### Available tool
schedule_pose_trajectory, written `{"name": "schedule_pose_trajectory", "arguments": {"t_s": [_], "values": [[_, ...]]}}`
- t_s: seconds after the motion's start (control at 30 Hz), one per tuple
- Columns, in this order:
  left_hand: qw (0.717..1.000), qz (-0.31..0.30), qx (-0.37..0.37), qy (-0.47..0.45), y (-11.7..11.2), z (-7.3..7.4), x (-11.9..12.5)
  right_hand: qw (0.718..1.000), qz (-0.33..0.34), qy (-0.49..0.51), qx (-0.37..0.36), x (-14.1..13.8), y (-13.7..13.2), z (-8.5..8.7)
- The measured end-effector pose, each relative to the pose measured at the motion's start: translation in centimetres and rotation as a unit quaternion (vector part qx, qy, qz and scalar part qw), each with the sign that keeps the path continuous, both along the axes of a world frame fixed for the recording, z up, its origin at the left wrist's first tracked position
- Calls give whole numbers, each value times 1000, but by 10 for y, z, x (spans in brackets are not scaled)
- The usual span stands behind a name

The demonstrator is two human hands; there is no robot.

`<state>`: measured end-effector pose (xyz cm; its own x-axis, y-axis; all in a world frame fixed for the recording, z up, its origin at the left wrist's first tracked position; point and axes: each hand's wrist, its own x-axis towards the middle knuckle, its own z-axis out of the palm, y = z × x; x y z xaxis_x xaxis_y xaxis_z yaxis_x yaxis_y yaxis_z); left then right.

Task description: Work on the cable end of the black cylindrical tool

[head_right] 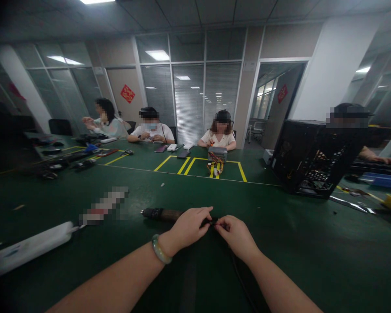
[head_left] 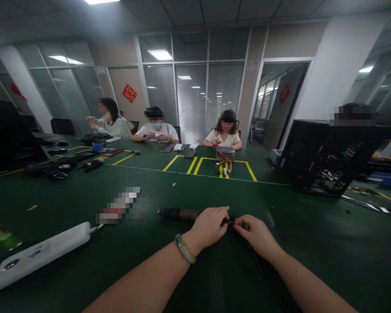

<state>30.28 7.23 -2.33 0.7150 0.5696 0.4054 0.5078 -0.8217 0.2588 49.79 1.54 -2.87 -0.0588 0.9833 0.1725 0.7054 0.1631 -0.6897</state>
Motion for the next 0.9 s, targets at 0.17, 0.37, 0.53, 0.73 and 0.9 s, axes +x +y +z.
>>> {"name": "schedule_pose_trajectory", "arguments": {"t_s": [0.17,0.37,0.53,0.73,0.9], "values": [[1000,-17,1,0,1,-1,0,1000,-1,-8,-10,2,1,-2],[1000,-13,-5,-5,0,1,0,1000,4,-3,-12,2,-1,0],[1000,-10,-5,-11,-1,1,0,1000,-11,-11,-16,-1,-2,5],[1000,2,-6,-6,-1,-1,2,1000,-12,-13,-8,-2,-1,4],[1000,3,-7,-5,1,-2,2,1000,-4,-21,-2,1,2,-4]]}}
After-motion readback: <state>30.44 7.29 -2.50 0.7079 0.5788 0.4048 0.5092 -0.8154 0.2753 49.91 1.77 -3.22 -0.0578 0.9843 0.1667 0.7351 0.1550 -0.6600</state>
